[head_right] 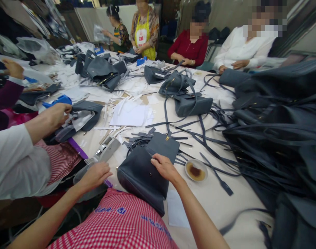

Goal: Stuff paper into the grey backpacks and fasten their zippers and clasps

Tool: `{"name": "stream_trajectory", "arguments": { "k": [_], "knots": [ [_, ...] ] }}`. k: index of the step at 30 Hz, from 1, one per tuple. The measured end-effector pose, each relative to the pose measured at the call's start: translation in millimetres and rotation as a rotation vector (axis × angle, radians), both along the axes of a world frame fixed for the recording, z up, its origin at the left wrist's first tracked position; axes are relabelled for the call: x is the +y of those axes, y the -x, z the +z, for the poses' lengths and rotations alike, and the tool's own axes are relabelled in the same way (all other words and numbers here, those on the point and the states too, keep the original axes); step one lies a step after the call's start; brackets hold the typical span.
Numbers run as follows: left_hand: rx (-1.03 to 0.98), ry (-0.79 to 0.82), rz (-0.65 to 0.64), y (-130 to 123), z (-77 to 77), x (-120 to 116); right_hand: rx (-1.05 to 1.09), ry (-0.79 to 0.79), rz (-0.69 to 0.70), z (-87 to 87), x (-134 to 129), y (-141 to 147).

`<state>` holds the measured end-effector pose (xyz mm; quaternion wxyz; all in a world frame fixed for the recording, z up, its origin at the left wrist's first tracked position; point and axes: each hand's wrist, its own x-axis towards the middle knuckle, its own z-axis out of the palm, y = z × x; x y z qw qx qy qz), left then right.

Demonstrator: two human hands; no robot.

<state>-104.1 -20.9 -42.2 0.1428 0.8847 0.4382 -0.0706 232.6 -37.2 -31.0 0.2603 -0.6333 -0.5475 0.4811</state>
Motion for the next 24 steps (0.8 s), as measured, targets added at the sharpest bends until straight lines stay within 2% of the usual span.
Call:
{"name": "stream_trajectory", "arguments": {
  "k": [3, 5, 7, 10, 13, 16, 20, 24],
  "knots": [
    [0.097, 0.094, 0.173, 43.4, 4.3, -12.3, 0.102, -0.072, -0.312, -7.1, -20.7, -14.9],
    [0.189, 0.18, 0.233, 58.1, 2.0, -22.9, 0.145, -0.059, -0.55, -22.1, -41.6, -28.2],
    [0.183, 0.208, 0.213, 62.6, -3.0, -30.7, 0.177, 0.011, -0.738, -43.6, -65.4, -38.1],
    [0.099, 0.168, 0.198, 54.4, -9.3, -32.3, 0.251, 0.151, -0.876, -77.7, -93.9, -38.9],
    [0.036, 0.14, 0.222, 30.6, -4.3, -21.7, 0.375, 0.237, -0.9, -101.4, -100.6, -27.4],
    [-0.1, 0.113, 0.13, -5.5, 11.5, -5.3, 0.506, 0.26, -0.867, -112.3, -89.8, -18.5],
    [-0.289, 0.106, -0.072, -65.5, 30.7, 14.6, 0.585, 0.257, -0.839, -117.4, -75.6, -23.1],
    [-0.454, 0.123, -0.23, -133.2, 34.6, 29.4, 0.587, 0.195, -0.814, -110.6, -67.5, -36.3]
  ]
}}
